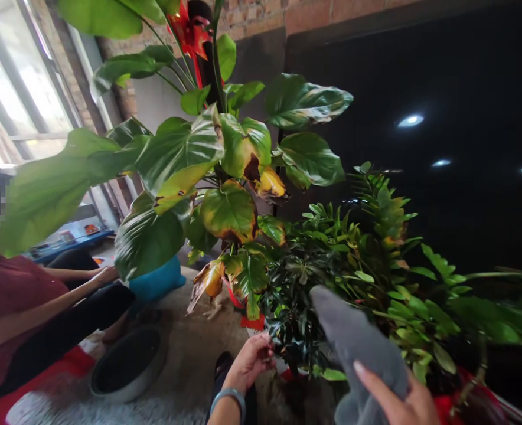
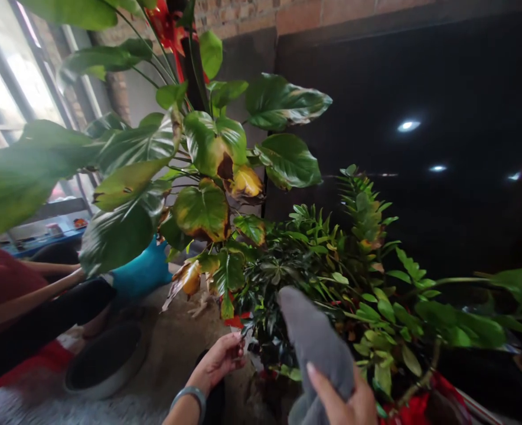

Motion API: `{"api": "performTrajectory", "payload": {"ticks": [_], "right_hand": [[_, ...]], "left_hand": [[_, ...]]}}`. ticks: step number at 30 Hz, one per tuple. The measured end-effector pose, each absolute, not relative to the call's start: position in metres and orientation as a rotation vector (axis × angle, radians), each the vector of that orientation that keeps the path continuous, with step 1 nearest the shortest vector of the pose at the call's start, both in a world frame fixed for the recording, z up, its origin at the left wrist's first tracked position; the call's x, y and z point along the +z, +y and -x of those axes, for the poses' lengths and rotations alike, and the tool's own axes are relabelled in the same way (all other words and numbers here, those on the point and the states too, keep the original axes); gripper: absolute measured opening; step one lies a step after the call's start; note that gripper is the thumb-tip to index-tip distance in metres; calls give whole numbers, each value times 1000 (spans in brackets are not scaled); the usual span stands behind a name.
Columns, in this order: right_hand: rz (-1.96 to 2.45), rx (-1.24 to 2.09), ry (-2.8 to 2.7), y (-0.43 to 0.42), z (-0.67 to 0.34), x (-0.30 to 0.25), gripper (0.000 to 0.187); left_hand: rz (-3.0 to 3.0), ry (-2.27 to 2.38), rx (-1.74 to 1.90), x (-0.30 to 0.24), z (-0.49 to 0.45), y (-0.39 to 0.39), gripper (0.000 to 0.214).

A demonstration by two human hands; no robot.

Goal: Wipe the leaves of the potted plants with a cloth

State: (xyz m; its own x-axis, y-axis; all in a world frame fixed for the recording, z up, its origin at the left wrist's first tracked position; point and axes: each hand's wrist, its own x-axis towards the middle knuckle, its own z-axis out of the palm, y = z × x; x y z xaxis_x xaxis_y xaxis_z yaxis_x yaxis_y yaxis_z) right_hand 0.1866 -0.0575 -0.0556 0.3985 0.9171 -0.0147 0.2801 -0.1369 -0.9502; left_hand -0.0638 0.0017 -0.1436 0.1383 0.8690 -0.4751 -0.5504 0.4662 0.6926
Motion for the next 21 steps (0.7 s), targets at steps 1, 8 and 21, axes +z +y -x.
{"api": "performTrajectory", "payload": {"ticks": [1, 8, 21], "right_hand": [[1652, 767, -990, -49, -190, -42, 50], [1554, 739, -1009, -26, -153, -42, 58], [1654, 556, -717, -36, -184, -34, 76]], "left_hand": [[-397, 973, 1065, -144, 63, 2, 37], [-445, 967, 1028, -151, 61, 6, 32], [-446, 961, 1031, -144, 65, 3, 41]]}}
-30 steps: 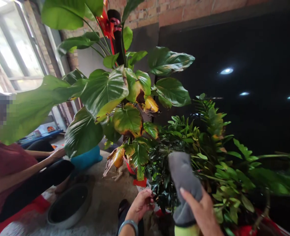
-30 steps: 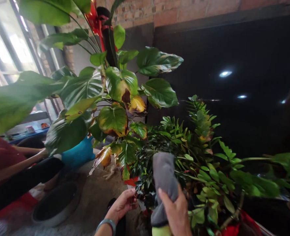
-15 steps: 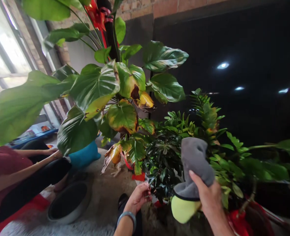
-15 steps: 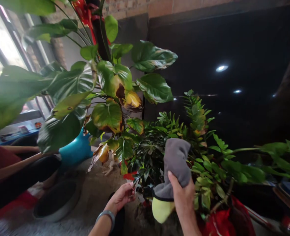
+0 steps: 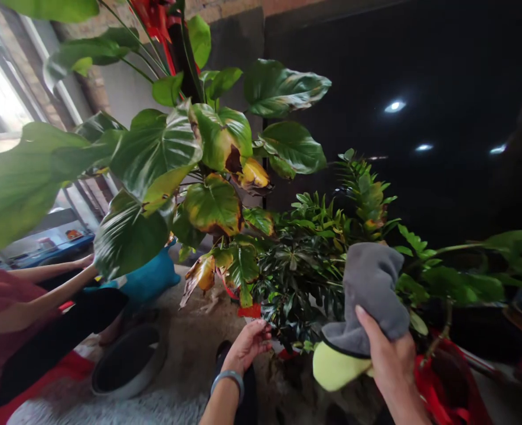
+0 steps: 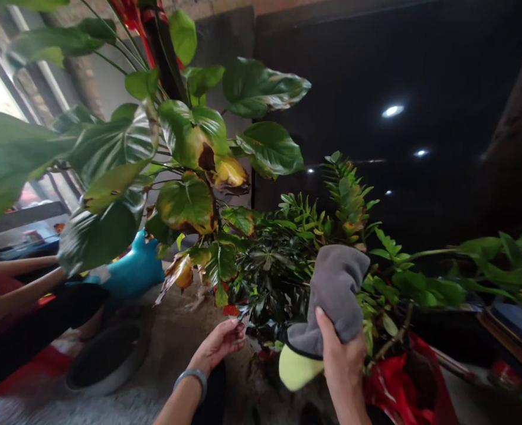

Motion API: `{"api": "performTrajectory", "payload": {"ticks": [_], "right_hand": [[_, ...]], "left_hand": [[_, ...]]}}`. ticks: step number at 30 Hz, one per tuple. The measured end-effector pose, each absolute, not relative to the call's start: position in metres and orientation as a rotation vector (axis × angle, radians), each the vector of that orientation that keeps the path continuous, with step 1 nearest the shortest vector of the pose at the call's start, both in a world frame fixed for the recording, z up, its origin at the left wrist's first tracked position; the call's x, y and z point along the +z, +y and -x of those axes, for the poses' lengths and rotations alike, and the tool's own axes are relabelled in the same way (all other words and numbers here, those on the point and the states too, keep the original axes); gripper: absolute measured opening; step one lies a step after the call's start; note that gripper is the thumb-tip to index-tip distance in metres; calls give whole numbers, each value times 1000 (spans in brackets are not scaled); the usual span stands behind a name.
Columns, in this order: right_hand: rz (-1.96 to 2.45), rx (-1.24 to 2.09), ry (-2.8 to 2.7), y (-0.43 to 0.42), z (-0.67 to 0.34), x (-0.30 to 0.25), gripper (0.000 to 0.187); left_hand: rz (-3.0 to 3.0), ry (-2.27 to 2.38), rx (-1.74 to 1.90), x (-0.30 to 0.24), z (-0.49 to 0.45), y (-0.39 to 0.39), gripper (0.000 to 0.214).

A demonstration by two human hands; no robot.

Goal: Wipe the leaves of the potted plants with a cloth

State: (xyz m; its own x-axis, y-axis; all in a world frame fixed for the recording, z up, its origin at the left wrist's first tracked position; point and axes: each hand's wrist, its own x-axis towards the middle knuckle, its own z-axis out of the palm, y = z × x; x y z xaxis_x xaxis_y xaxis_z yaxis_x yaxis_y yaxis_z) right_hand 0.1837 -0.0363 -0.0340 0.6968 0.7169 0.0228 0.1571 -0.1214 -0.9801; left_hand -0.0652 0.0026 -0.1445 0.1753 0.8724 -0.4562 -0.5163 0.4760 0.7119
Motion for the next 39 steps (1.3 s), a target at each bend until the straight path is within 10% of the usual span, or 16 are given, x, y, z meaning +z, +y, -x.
{"api": "performTrajectory", "payload": {"ticks": [10, 18, 27, 33, 39], "right_hand": [[1650, 949, -1056, -87, -165, -109, 51], [1825, 657, -446, -38, -192, -35, 95], [1719, 1105, -551, -93, -181, -134, 50], [1566, 651, -533, -56, -185, -55, 77], [1508, 919, -609, -36, -145, -59, 74]], "left_hand": [[-445, 935, 1013, -150, 70, 3, 32], [-391, 984, 1054, -146, 61, 4, 39], [-411, 952, 1051, -148, 67, 4, 40], [-417, 955, 1054, -150, 63, 5, 36], [-408, 973, 1061, -150, 60, 3, 34]]}}
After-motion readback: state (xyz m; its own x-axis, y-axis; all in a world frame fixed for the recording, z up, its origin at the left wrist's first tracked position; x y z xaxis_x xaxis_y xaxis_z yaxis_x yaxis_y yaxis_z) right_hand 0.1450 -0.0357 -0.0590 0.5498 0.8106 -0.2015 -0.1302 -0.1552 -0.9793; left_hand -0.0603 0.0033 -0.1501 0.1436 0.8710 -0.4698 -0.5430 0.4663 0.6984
